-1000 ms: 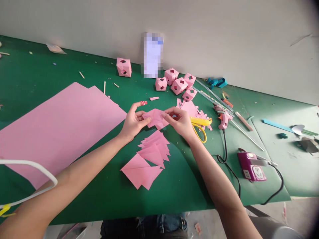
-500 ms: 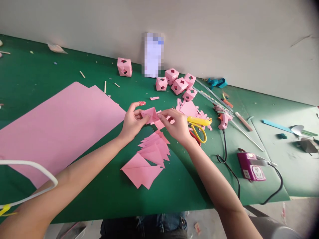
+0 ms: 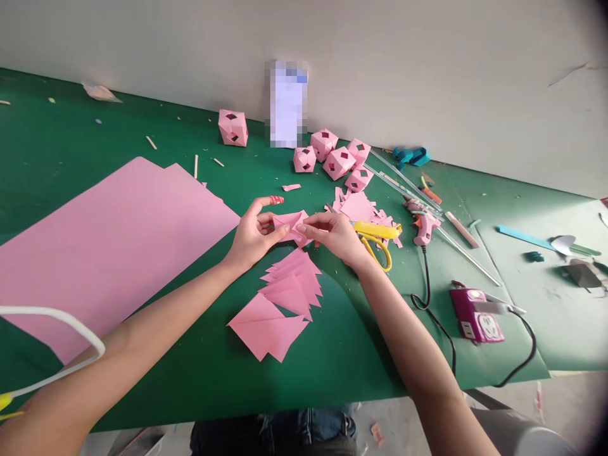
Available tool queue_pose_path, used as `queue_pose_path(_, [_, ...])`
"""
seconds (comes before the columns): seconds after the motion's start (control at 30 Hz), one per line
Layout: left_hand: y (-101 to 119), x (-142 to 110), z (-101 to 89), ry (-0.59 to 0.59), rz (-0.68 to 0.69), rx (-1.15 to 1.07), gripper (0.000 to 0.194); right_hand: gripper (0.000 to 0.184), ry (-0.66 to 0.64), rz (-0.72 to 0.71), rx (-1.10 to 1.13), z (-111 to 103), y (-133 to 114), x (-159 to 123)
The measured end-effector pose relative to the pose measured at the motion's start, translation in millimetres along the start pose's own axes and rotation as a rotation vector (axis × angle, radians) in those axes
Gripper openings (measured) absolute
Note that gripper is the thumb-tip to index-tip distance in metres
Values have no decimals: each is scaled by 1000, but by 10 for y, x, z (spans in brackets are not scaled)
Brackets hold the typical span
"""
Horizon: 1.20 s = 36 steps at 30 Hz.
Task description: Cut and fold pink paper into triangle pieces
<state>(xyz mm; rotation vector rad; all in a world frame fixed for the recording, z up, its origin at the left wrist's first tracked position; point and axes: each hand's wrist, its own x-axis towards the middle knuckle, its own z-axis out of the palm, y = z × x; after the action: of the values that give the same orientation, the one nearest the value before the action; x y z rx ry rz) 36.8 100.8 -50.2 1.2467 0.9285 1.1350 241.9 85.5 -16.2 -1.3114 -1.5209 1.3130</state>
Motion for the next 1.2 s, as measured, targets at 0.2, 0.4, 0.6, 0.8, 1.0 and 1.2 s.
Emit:
queue_pose_path(0.2, [-6, 4, 2, 7, -1, 20, 54, 43, 52, 2, 33, 56, 10, 7])
queue_pose_path(0.4, [11, 1, 11, 10, -15, -16, 57, 48, 94, 7, 91, 101, 40, 20])
queue_pose_path(0.6, [3, -1, 7, 15, -17, -31, 58, 49, 91, 11, 139, 131, 52, 16])
queue_pose_path(0.8, [2, -10, 7, -2, -8, -54, 59, 49, 99, 14, 163, 171, 32, 9])
queue_pose_path(1.0, [-9, 5, 8, 28, -24, -51, 64, 47, 71, 15, 197, 189, 19, 1])
queue_pose_path(1.2, [-7, 10, 4, 7, -30, -64, 65, 39, 134, -29, 215, 121, 30, 27])
